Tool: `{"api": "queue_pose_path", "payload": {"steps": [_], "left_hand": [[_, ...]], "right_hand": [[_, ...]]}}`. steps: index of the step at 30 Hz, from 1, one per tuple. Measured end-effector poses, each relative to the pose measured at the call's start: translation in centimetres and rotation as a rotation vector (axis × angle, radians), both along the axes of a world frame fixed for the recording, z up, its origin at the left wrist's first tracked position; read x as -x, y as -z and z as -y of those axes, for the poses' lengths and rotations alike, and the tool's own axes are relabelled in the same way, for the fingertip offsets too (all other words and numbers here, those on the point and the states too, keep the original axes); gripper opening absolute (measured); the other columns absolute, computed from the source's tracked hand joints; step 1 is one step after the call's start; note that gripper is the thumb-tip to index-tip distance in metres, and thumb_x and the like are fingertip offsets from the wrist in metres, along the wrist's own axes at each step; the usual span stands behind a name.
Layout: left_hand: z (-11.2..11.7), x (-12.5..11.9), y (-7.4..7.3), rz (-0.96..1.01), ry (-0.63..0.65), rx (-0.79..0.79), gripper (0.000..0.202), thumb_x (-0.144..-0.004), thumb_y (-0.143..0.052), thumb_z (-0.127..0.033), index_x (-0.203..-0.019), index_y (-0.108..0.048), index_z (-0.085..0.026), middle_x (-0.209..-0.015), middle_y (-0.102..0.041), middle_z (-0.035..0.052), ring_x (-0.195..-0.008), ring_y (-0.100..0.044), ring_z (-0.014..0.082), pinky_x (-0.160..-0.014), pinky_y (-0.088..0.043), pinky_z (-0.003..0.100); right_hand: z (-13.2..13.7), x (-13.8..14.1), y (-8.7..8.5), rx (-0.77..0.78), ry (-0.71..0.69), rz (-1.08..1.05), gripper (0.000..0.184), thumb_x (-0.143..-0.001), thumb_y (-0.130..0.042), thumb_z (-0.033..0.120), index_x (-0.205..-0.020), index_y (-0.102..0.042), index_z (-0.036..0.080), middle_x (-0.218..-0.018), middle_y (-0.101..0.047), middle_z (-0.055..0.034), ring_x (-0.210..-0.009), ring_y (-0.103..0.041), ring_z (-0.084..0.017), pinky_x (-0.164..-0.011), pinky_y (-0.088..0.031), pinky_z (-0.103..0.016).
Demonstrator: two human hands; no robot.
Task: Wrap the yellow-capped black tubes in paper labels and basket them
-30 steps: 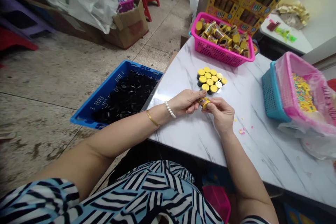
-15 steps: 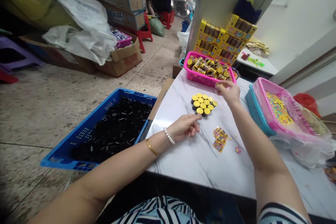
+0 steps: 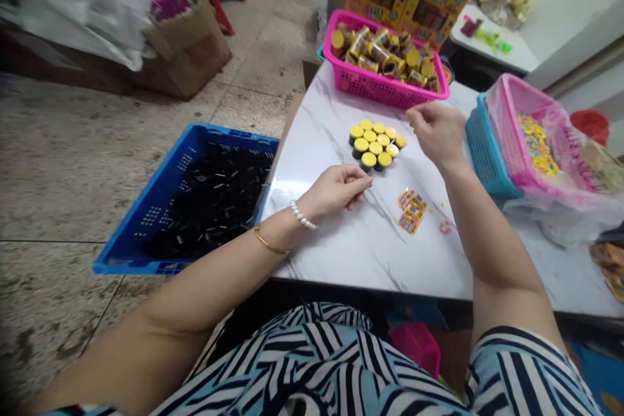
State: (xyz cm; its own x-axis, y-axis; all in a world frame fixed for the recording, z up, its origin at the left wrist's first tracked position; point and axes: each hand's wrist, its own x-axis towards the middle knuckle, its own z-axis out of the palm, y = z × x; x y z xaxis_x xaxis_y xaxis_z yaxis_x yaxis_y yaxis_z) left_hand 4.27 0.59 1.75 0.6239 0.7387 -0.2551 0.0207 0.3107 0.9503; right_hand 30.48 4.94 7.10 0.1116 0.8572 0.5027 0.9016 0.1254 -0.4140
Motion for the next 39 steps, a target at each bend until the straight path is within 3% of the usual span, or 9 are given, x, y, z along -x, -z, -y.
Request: {"api": "queue_pose_path", "payload": {"steps": [2, 5, 7, 10, 15, 24, 29, 34, 39], "left_hand": [[0.4, 0.0, 0.1, -0.083, 0.11, -0.176, 0.022, -0.096, -0.067, -0.024, -0.076, -0.062, -0.016, -0.057, -0.061, -0.0031, -0.041, -0.051, 0.0059, -0.047, -0.037, 0.02], [0.9, -0.1, 0.4, -0.148, 0.18, -0.363, 0.024, -0.094, -0.068, -0.028, -0.073, -0.065, -0.016, -0.057, -0.062, -0.0025, -0.045, -0.054, 0.0071, -0.052, -0.038, 0.022], [0.9, -0.3, 0.7, -0.166, 0.173, -0.414, 0.025, -0.093, -0.067, -0.03, -0.073, -0.065, -0.017, -0.057, -0.063, -0.0021, -0.046, -0.054, 0.0075, -0.055, -0.039, 0.022], [0.8, -0.6, 1.2, -0.184, 0.166, -0.446, 0.026, -0.092, -0.068, -0.033, -0.072, -0.065, -0.017, -0.058, -0.065, -0.0015, -0.045, -0.054, 0.0078, -0.056, -0.04, 0.023], [0.9, -1.0, 2.1, -0.204, 0.158, -0.443, 0.025, -0.091, -0.068, -0.037, -0.075, -0.067, -0.017, -0.06, -0.066, -0.0011, -0.044, -0.054, 0.0085, -0.052, -0.039, 0.022], [0.8, -0.9, 2.0, -0.188, 0.084, -0.464, 0.026, -0.09, -0.069, -0.039, -0.076, -0.068, -0.017, -0.06, -0.066, -0.001, -0.043, -0.054, 0.0075, -0.05, -0.038, 0.02], [1.0, -1.0, 1.8, -0.138, 0.091, -0.426, 0.024, -0.09, -0.07, -0.036, -0.077, -0.067, -0.016, -0.06, -0.065, -0.0013, -0.043, -0.053, 0.0069, -0.049, -0.038, 0.02], [0.9, -1.1, 1.3, 0.012, 0.078, -0.231, 0.036, -0.091, -0.074, -0.048, -0.078, -0.068, -0.014, -0.063, -0.064, 0.0, -0.045, -0.051, 0.0059, -0.046, -0.037, 0.02], [0.5, -0.6, 1.0, 0.22, 0.081, -0.074, 0.055, -0.079, -0.08, -0.067, -0.088, -0.074, -0.013, -0.088, -0.072, 0.0075, -0.063, -0.058, 0.0082, -0.049, -0.038, 0.019]], "right_hand": [[7.2, 0.3, 1.9, 0.031, 0.109, 0.038, 0.022, -0.093, -0.069, 0.036, -0.087, -0.081, 0.019, -0.077, -0.077, -0.004, -0.071, -0.071, -0.018, -0.067, -0.054, -0.032], [15.8, 1.0, 4.6, 0.2, 0.065, 0.076, 0.014, -0.087, -0.078, 0.035, -0.093, -0.083, 0.023, -0.09, -0.079, -0.0045, -0.071, -0.069, -0.018, -0.067, -0.053, -0.033], [19.2, 1.3, 6.4, 0.227, 0.055, 0.097, 0.015, -0.085, -0.082, 0.037, -0.095, -0.084, 0.025, -0.096, -0.079, -0.006, -0.078, -0.07, -0.02, -0.072, -0.054, -0.035], [21.4, 1.6, 8.6, 0.194, 0.066, 0.007, 0.012, -0.09, -0.079, 0.036, -0.089, -0.082, 0.024, -0.09, -0.076, -0.0056, -0.083, -0.069, -0.021, -0.076, -0.055, -0.037], [21.1, 2.0, 9.8, 0.152, 0.064, 0.002, 0.013, -0.093, -0.074, 0.03, -0.082, -0.074, 0.022, -0.083, -0.069, -0.0045, -0.08, -0.064, -0.021, -0.077, -0.053, -0.038], [21.0, 1.9, 11.0, 0.025, 0.12, -0.041, 0.026, -0.088, -0.081, 0.04, -0.106, -0.075, 0.022, -0.096, -0.072, -0.0062, -0.085, -0.065, -0.022, -0.08, -0.056, -0.041], [20.8, 1.1, 11.6, -0.013, 0.1, 0.006, 0.012, -0.092, -0.075, 0.032, -0.084, -0.076, 0.023, -0.087, -0.074, -0.0049, -0.089, -0.069, -0.024, -0.089, -0.056, -0.045], [18.7, 1.8, 8.5, -0.208, 0.103, -0.01, 0.008, -0.091, -0.077, 0.031, -0.096, -0.083, 0.027, -0.092, -0.072, -0.0046, -0.088, -0.069, -0.022, -0.082, -0.058, -0.041], [14.1, 5.3, 4.4, -0.345, -0.193, 0.175, 0.018, -0.088, -0.081, 0.024, -0.103, -0.084, 0.034, -0.093, -0.07, -0.0041, -0.087, -0.067, -0.02, -0.077, -0.056, -0.037]]}}
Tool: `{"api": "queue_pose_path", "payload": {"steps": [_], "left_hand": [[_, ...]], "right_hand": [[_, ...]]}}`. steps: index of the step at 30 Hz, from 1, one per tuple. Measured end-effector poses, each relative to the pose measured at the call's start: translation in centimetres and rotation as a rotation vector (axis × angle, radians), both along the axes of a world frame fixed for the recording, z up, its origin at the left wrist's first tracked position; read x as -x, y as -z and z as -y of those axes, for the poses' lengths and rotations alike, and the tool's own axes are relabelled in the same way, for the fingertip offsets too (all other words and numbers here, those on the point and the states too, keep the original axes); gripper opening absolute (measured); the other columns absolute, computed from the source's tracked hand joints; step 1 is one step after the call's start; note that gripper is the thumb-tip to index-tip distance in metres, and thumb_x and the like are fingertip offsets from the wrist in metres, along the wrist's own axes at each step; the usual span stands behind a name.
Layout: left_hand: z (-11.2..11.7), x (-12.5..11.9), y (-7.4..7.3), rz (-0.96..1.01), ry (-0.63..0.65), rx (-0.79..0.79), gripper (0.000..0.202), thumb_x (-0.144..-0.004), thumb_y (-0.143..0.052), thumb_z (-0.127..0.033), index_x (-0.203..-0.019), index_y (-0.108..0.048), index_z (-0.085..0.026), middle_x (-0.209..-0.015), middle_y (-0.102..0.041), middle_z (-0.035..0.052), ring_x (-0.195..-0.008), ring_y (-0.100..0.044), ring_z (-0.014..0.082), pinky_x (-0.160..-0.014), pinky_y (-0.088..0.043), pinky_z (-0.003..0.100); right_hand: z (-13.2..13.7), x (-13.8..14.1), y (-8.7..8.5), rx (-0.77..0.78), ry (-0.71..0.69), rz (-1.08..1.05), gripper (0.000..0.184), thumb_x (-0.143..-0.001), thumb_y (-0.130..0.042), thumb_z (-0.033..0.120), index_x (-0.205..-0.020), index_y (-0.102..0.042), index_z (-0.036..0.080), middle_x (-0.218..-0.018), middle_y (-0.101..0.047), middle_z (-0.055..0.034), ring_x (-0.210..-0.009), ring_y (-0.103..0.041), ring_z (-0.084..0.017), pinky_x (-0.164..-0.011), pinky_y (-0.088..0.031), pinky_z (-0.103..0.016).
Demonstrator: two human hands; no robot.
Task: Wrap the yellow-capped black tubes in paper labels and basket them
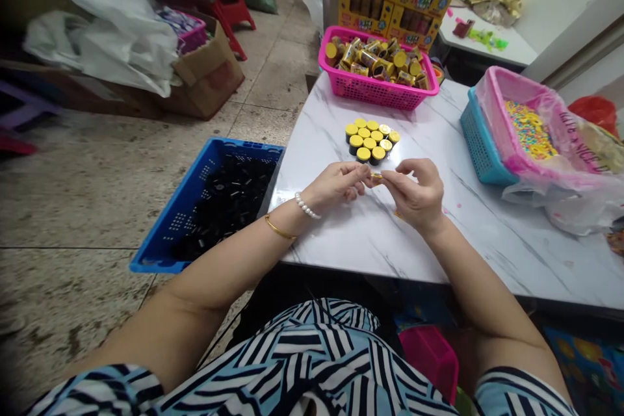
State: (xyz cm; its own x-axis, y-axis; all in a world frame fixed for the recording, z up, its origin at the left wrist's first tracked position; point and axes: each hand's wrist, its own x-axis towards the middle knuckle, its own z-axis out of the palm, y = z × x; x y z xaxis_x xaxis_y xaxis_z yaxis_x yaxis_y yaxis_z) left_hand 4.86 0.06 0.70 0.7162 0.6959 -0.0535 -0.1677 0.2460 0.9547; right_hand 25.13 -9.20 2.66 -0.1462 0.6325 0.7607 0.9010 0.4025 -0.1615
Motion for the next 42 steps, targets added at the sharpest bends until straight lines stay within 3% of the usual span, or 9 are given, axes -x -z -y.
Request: {"api": "queue_pose_path", "payload": {"steps": [3, 6, 10, 14, 20, 26, 32, 37, 42], "left_hand": [[-0.6, 0.3, 0.1, 0.096, -0.075, 0.039, 0.052, -0.072, -0.088, -0.061, -0.087, -0.074, -0.013, -0.08, -0.069, 0.0041, -0.061, -0.055, 0.0074, -0.051, -0.038, 0.02], [-1.0, 0.5, 0.1, 0.07, -0.201, 0.027, 0.049, -0.068, -0.091, -0.056, -0.084, -0.075, -0.013, -0.069, -0.065, 0.0002, -0.056, -0.05, 0.0064, -0.052, -0.037, 0.021], [-1.2, 0.5, 0.0, -0.024, -0.244, -0.124, 0.042, -0.072, -0.088, -0.053, -0.079, -0.076, -0.013, -0.075, -0.071, 0.0026, -0.066, -0.057, 0.0091, -0.062, -0.045, 0.022], [-0.6, 0.3, 0.0, -0.079, -0.359, -0.138, 0.039, -0.084, -0.078, -0.054, -0.081, -0.072, -0.015, -0.07, -0.066, 0.0001, -0.06, -0.053, 0.0084, -0.057, -0.042, 0.022], [1.3, 0.5, -0.7, -0.024, -0.449, -0.231, 0.046, -0.091, -0.07, -0.062, -0.08, -0.074, -0.017, -0.058, -0.054, -0.0027, -0.054, -0.047, 0.0083, -0.053, -0.037, 0.023], [1.6, 0.6, -1.0, -0.063, -0.408, -0.18, 0.044, -0.091, -0.071, -0.059, -0.083, -0.08, -0.016, -0.055, -0.055, -0.0024, -0.055, -0.05, 0.0093, -0.055, -0.039, 0.024], [0.8, 0.5, -0.8, -0.144, -0.42, -0.133, 0.035, -0.074, -0.088, -0.051, -0.083, -0.083, -0.017, -0.083, -0.078, 0.0069, -0.078, -0.067, 0.0157, -0.067, -0.05, 0.027], [0.2, 0.9, -1.1, -0.142, -0.444, -0.04, 0.032, -0.068, -0.092, -0.043, -0.08, -0.079, -0.017, -0.073, -0.073, 0.0024, -0.065, -0.058, 0.0114, -0.056, -0.042, 0.024], [-0.2, 1.4, -1.3, -0.135, -0.497, -0.054, 0.03, -0.069, -0.089, -0.04, -0.071, -0.07, -0.017, -0.064, -0.066, -0.0008, -0.056, -0.05, 0.0087, -0.052, -0.037, 0.024]], "right_hand": [[-2.3, 2.0, -0.3, 0.085, -0.067, -0.16, 0.028, -0.088, -0.081, 0.029, -0.115, -0.08, 0.031, -0.099, -0.071, -0.0046, -0.087, -0.067, -0.019, -0.081, -0.058, -0.038], [-3.3, 3.0, 0.5, 0.308, -0.063, -0.64, 0.044, -0.088, -0.08, 0.044, -0.128, -0.073, 0.026, -0.103, -0.074, -0.0053, -0.082, -0.068, -0.018, -0.075, -0.059, -0.035], [-3.0, 3.1, 2.0, 0.612, -0.088, -0.976, 0.034, -0.086, -0.08, 0.053, -0.095, -0.079, 0.021, -0.085, -0.077, -0.0037, -0.07, -0.066, -0.015, -0.067, -0.056, -0.03], [-2.7, 3.2, 3.2, 0.587, -0.036, -0.996, 0.037, -0.087, -0.08, 0.053, -0.073, -0.074, 0.02, -0.065, -0.068, 0.0005, -0.058, -0.057, -0.012, -0.057, -0.046, -0.026], [-3.1, 2.9, 4.4, 0.452, 0.022, -1.128, 0.04, -0.09, -0.075, 0.058, -0.075, -0.073, 0.021, -0.062, -0.064, 0.0005, -0.055, -0.055, -0.013, -0.053, -0.046, -0.027], [-2.5, 3.2, 3.7, 0.425, 0.037, -1.065, 0.036, -0.093, -0.072, 0.056, -0.08, -0.076, 0.022, -0.069, -0.069, -0.0006, -0.061, -0.061, -0.015, -0.058, -0.051, -0.029], [-1.9, 4.4, 2.8, 0.33, -0.005, -0.524, 0.027, -0.098, -0.067, 0.046, -0.081, -0.073, 0.026, -0.078, -0.07, -0.003, -0.073, -0.064, -0.019, -0.072, -0.054, -0.037], [-2.2, 4.0, 2.6, 0.286, -0.043, -0.394, 0.022, -0.099, -0.065, 0.043, -0.092, -0.075, 0.026, -0.08, -0.072, -0.0038, -0.073, -0.065, -0.019, -0.07, -0.054, -0.037], [-4.5, 1.8, 3.0, 0.215, 0.167, -0.264, 0.025, -0.1, -0.062, 0.043, -0.112, -0.077, 0.027, -0.098, -0.073, -0.0081, -0.084, -0.066, -0.023, -0.082, -0.056, -0.041]]}}
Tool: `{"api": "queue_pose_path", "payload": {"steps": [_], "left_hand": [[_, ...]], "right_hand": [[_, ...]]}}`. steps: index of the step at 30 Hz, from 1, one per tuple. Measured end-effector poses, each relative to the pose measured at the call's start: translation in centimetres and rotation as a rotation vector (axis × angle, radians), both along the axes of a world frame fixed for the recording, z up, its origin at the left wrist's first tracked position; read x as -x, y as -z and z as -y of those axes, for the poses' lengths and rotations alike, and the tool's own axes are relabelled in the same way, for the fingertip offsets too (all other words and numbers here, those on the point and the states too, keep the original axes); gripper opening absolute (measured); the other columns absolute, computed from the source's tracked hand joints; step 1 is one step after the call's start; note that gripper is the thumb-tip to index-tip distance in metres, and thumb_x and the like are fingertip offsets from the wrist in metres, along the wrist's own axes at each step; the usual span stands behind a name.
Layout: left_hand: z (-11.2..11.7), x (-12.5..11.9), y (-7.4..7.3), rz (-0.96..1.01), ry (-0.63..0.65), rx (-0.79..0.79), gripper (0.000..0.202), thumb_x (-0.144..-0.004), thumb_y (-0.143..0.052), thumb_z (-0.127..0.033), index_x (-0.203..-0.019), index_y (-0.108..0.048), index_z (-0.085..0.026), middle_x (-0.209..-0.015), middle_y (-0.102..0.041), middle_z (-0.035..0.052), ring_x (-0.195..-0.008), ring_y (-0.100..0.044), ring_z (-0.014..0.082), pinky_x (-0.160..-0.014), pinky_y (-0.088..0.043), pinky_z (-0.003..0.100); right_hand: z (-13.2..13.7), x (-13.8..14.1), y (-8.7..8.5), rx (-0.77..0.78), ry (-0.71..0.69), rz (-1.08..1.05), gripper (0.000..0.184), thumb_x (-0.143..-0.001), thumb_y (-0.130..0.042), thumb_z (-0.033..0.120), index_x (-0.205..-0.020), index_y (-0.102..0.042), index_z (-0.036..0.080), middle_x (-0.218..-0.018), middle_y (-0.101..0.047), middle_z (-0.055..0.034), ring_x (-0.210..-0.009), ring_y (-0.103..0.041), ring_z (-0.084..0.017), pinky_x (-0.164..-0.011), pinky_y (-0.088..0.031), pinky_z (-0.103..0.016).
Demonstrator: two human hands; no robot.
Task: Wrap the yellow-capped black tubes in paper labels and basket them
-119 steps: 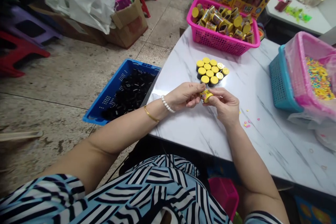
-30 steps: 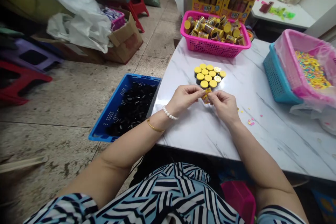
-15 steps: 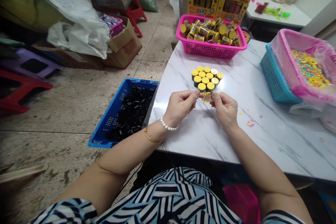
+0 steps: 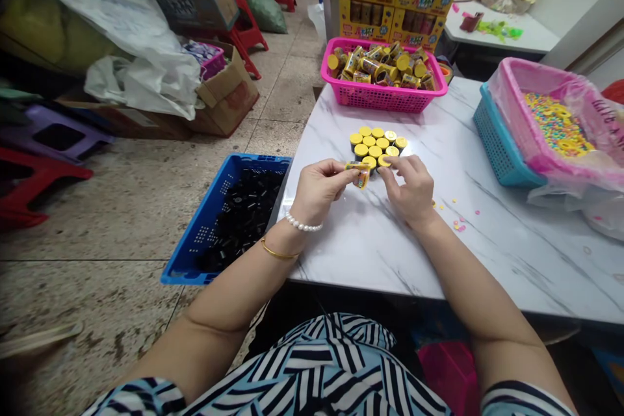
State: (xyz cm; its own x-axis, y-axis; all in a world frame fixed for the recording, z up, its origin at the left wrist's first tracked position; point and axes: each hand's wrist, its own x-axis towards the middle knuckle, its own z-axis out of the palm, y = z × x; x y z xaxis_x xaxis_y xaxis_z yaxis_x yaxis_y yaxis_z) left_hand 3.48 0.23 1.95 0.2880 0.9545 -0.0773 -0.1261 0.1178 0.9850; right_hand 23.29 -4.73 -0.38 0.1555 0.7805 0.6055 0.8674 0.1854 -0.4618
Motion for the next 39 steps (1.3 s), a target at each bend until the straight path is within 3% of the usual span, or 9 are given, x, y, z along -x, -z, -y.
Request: {"api": "queue_pose_path", "payload": {"steps": [3, 6, 15, 19, 22, 30, 33, 36, 39], "left_hand": [[-0.3, -0.1, 0.5, 0.015, 0.006, -0.079, 0.029, -0.068, -0.091, -0.041, -0.072, -0.073, -0.017, -0.073, -0.072, 0.0014, -0.063, -0.056, 0.0098, -0.06, -0.044, 0.025], [-0.5, -0.3, 0.9, -0.007, -0.013, -0.123, 0.028, -0.069, -0.09, -0.04, -0.073, -0.076, -0.016, -0.077, -0.074, 0.0031, -0.071, -0.062, 0.0124, -0.069, -0.049, 0.027], [-0.1, 0.1, -0.5, 0.037, 0.129, 0.084, 0.027, -0.073, -0.084, -0.037, -0.085, -0.074, -0.015, -0.077, -0.075, 0.0033, -0.046, -0.048, 0.0051, -0.044, -0.033, 0.022], [-0.3, -0.1, -0.2, 0.041, 0.292, 0.207, 0.031, -0.072, -0.084, -0.035, -0.096, -0.077, -0.014, -0.089, -0.08, 0.0087, -0.047, -0.051, 0.0051, -0.042, -0.026, 0.022], [-0.1, -0.5, 0.3, -0.039, 0.374, 0.197, 0.035, -0.067, -0.09, -0.037, -0.089, -0.077, -0.013, -0.076, -0.074, 0.0051, -0.052, -0.054, 0.0075, -0.045, -0.028, 0.022], [-1.3, 0.0, 0.7, -0.117, -0.078, -0.113, 0.034, -0.083, -0.081, -0.042, -0.072, -0.06, -0.019, -0.061, -0.055, -0.0038, -0.055, -0.045, 0.0079, -0.052, -0.035, 0.023], [-1.6, 0.0, 0.9, -0.149, -0.045, -0.132, 0.034, -0.087, -0.079, -0.042, -0.071, -0.06, -0.018, -0.061, -0.054, -0.0033, -0.054, -0.044, 0.0078, -0.051, -0.035, 0.023], [-1.5, -0.1, 1.1, -0.195, 0.037, -0.112, 0.035, -0.084, -0.081, -0.045, -0.072, -0.063, -0.017, -0.06, -0.055, -0.0031, -0.052, -0.043, 0.0075, -0.051, -0.035, 0.023], [-1.3, -0.2, 1.1, -0.172, 0.01, -0.143, 0.039, -0.08, -0.083, -0.05, -0.069, -0.064, -0.017, -0.059, -0.056, -0.003, -0.052, -0.043, 0.0075, -0.051, -0.035, 0.023]], "right_hand": [[-1.4, -0.9, 0.8, 0.106, 0.065, 0.234, 0.037, -0.096, -0.064, 0.034, -0.132, -0.071, 0.029, -0.098, -0.069, -0.0091, -0.089, -0.063, -0.027, -0.084, -0.054, -0.042], [-1.8, -0.9, 1.3, 0.168, 0.085, 0.355, 0.037, -0.092, -0.068, 0.034, -0.127, -0.071, 0.024, -0.098, -0.067, -0.0106, -0.091, -0.061, -0.029, -0.082, -0.052, -0.043], [-0.6, -1.0, 1.0, 0.104, 0.052, 0.08, 0.032, -0.086, -0.072, 0.034, -0.114, -0.06, 0.023, -0.102, -0.069, -0.0073, -0.081, -0.062, -0.023, -0.074, -0.052, -0.037], [0.0, -1.6, 1.5, 0.163, -0.04, 0.081, 0.034, -0.083, -0.073, 0.031, -0.115, -0.064, 0.022, -0.107, -0.072, -0.0093, -0.082, -0.064, -0.023, -0.076, -0.054, -0.038], [0.2, -1.4, 1.8, 0.214, -0.023, 0.121, 0.029, -0.085, -0.068, 0.025, -0.114, -0.066, 0.02, -0.11, -0.072, -0.0126, -0.093, -0.067, -0.028, -0.083, -0.055, -0.041], [1.7, -0.6, -0.4, 0.134, -0.032, 0.033, 0.024, -0.08, -0.061, 0.012, -0.097, -0.073, 0.023, -0.096, -0.063, -0.0076, -0.088, -0.064, -0.025, -0.084, -0.055, -0.041], [2.8, 0.0, -0.6, 0.137, -0.109, 0.006, 0.019, -0.085, -0.063, 0.015, -0.091, -0.077, 0.025, -0.098, -0.06, -0.0067, -0.086, -0.063, -0.022, -0.078, -0.054, -0.038], [3.1, 0.5, 0.7, 0.261, -0.165, 0.14, 0.014, -0.088, -0.074, 0.03, -0.1, -0.082, 0.028, -0.097, -0.064, -0.0062, -0.083, -0.061, -0.022, -0.069, -0.05, -0.037], [2.8, 0.6, 2.1, 0.3, -0.189, 0.21, 0.009, -0.092, -0.074, 0.029, -0.089, -0.082, 0.026, -0.087, -0.069, -0.0054, -0.085, -0.063, -0.023, -0.07, -0.048, -0.037]]}}
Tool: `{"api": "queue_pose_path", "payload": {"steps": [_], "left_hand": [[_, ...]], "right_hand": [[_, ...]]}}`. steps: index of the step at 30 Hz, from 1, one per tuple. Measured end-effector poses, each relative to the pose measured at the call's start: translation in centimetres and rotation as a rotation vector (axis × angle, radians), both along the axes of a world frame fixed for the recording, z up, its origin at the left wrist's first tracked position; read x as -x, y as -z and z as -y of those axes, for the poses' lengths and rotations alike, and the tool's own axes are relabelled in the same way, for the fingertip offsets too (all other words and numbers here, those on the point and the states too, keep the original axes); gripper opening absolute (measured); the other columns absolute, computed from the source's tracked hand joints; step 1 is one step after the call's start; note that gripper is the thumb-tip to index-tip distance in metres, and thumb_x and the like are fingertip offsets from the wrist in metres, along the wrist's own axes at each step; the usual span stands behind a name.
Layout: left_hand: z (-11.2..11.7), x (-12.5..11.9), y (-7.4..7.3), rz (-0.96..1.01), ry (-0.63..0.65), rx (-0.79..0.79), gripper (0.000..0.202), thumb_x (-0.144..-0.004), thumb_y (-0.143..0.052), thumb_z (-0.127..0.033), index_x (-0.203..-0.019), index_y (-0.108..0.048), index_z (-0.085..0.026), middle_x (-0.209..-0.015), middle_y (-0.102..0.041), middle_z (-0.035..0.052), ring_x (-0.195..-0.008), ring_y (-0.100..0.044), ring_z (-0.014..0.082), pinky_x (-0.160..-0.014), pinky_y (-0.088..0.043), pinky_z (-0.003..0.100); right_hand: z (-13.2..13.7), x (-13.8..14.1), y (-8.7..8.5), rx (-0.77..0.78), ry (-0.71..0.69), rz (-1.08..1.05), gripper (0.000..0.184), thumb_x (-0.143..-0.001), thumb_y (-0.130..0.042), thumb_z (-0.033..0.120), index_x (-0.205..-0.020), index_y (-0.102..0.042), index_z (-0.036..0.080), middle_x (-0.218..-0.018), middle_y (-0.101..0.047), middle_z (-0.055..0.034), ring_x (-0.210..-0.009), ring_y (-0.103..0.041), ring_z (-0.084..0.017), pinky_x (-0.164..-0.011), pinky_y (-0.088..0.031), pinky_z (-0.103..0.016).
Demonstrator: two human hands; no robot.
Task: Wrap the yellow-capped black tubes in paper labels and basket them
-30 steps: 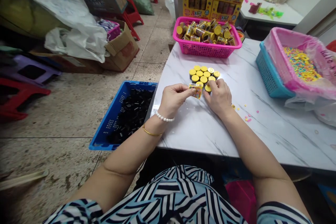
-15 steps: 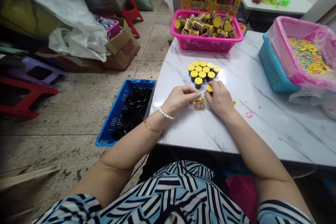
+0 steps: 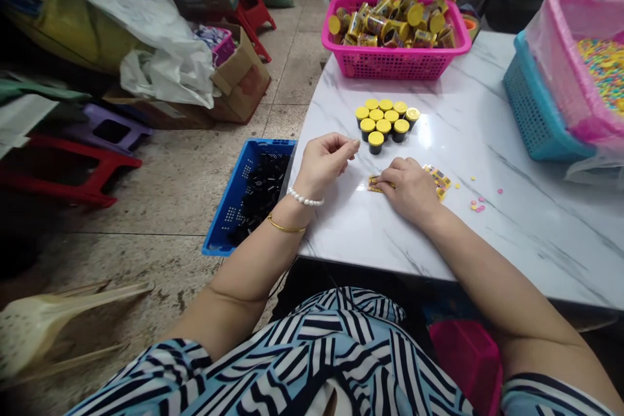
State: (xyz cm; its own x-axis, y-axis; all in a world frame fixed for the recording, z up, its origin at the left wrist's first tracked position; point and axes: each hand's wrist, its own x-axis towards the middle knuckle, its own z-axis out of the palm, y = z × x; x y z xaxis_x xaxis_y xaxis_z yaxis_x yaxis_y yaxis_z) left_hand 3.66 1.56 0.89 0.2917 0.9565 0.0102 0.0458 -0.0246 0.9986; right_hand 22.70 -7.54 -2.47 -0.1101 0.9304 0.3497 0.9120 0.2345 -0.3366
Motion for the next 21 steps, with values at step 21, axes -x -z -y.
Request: {"api": "queue_pose_path", "payload": {"steps": [21], "left_hand": [[2.7, -0.6, -0.3, -0.074, 0.044, -0.316, 0.018, -0.084, -0.083, -0.039, -0.08, -0.085, -0.021, -0.083, -0.077, 0.0054, -0.07, -0.061, 0.0123, -0.069, -0.047, 0.027]], "right_hand": [[0.2, -0.1, -2.0, -0.527, 0.075, -0.163, 0.014, -0.091, -0.078, 0.025, -0.103, -0.083, 0.032, -0.081, -0.068, -0.0021, -0.072, -0.066, -0.017, -0.064, -0.056, -0.033]]}}
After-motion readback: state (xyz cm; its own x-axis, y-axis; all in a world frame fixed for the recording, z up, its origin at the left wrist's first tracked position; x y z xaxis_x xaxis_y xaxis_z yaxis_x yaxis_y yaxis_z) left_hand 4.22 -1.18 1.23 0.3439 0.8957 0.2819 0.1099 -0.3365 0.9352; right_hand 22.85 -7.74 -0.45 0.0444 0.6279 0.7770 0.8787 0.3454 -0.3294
